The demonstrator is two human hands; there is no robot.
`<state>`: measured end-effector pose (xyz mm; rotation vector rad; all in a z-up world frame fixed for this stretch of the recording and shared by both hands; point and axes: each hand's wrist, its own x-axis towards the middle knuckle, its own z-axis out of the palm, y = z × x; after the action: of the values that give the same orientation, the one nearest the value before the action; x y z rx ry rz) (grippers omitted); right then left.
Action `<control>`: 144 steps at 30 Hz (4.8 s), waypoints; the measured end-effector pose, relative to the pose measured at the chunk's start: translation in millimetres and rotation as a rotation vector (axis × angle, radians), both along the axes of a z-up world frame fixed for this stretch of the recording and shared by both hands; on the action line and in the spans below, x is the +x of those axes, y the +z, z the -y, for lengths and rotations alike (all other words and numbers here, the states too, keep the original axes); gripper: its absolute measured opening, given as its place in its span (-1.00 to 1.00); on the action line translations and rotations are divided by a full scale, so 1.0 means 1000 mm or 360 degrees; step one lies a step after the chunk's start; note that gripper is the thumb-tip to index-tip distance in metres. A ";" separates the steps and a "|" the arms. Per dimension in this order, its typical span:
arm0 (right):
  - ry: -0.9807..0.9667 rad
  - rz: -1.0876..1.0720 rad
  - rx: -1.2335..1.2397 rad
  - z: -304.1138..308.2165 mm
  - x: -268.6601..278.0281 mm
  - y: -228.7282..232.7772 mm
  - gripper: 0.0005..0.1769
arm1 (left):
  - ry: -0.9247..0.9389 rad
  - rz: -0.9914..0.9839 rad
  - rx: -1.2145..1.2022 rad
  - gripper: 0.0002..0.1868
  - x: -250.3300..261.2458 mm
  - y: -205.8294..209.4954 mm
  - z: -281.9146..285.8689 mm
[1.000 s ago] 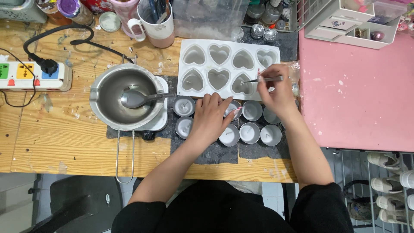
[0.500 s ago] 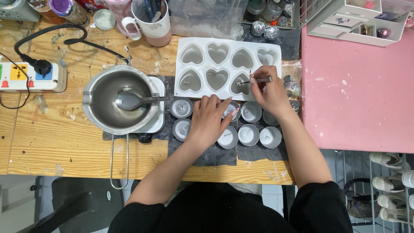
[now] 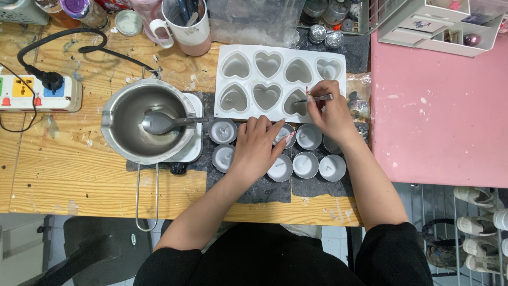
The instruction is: Preparing candle wicks and wick holders on a workbench.
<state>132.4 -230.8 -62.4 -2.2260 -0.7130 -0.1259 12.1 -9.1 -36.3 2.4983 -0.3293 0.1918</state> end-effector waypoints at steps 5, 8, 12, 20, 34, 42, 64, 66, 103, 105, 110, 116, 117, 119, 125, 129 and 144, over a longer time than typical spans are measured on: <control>0.0020 0.0030 0.0056 0.001 0.001 -0.002 -0.66 | 0.0005 0.0010 -0.0021 -0.51 -0.001 0.000 0.000; 0.0022 0.0043 0.0077 0.001 0.002 -0.002 -0.64 | 0.0004 0.0012 -0.0020 -0.51 -0.001 0.000 0.000; -0.0010 -0.0026 0.0091 0.002 0.002 -0.002 -0.62 | -0.0003 0.0000 -0.0008 -0.50 -0.001 -0.001 0.000; 0.0022 0.0051 0.0088 0.001 0.001 -0.002 -0.60 | -0.0007 0.0000 0.0011 -0.50 -0.001 0.000 0.000; 0.0027 0.0061 0.0093 0.001 0.001 -0.002 -0.61 | 0.0001 0.0024 -0.0006 -0.52 -0.002 -0.001 0.001; 0.0003 0.0014 0.0105 0.001 0.000 -0.001 -0.60 | 0.0003 0.0023 0.0002 -0.51 -0.002 -0.003 0.001; -0.0152 -0.0192 0.0983 0.039 -0.028 0.044 -0.72 | 0.0026 0.0187 0.0041 -0.49 -0.003 0.000 0.004; -0.0118 0.0004 0.1006 0.058 -0.048 0.063 -0.94 | 0.0007 0.0246 -0.0052 -0.51 -0.005 0.002 0.005; -0.1075 0.0745 0.0176 0.102 -0.164 -0.014 -0.84 | -0.0598 0.0652 0.0480 -0.76 0.106 -0.039 0.210; -0.1135 0.0593 0.0357 0.102 -0.164 -0.015 -0.86 | -0.0635 0.0623 0.0577 -0.89 0.117 -0.048 0.213; -0.1182 0.0545 0.0352 0.102 -0.157 -0.012 -0.85 | -0.0682 0.0482 0.0509 -0.90 0.127 -0.050 0.210; -0.1174 0.0664 0.0230 0.106 -0.154 -0.022 -0.90 | -0.0708 0.0365 0.0427 -0.93 0.129 -0.046 0.203; -0.1180 0.0611 0.0303 0.107 -0.154 -0.023 -0.91 | -0.0711 0.0368 0.0438 -0.94 0.130 -0.047 0.202; -0.1202 0.0543 0.0447 0.106 -0.155 -0.024 -0.93 | -0.0691 0.0328 0.0401 -0.94 0.131 -0.051 0.202; -0.1198 0.0384 0.1075 0.117 -0.152 -0.046 -0.85 | -0.0618 0.0500 0.0330 -0.46 0.120 -0.042 0.205; -0.1205 0.0265 0.1243 0.118 -0.155 -0.050 -0.82 | -0.0660 0.0350 0.0554 -0.47 0.115 -0.040 0.211; -0.1087 0.0178 0.1341 0.123 -0.158 -0.056 -0.89 | -0.0969 0.0167 0.0432 -0.65 0.101 -0.035 0.200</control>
<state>-25.6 -353.9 -118.3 -1.5451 0.0990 -0.7439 112.7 -209.2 -71.0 2.5177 -1.2010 0.0279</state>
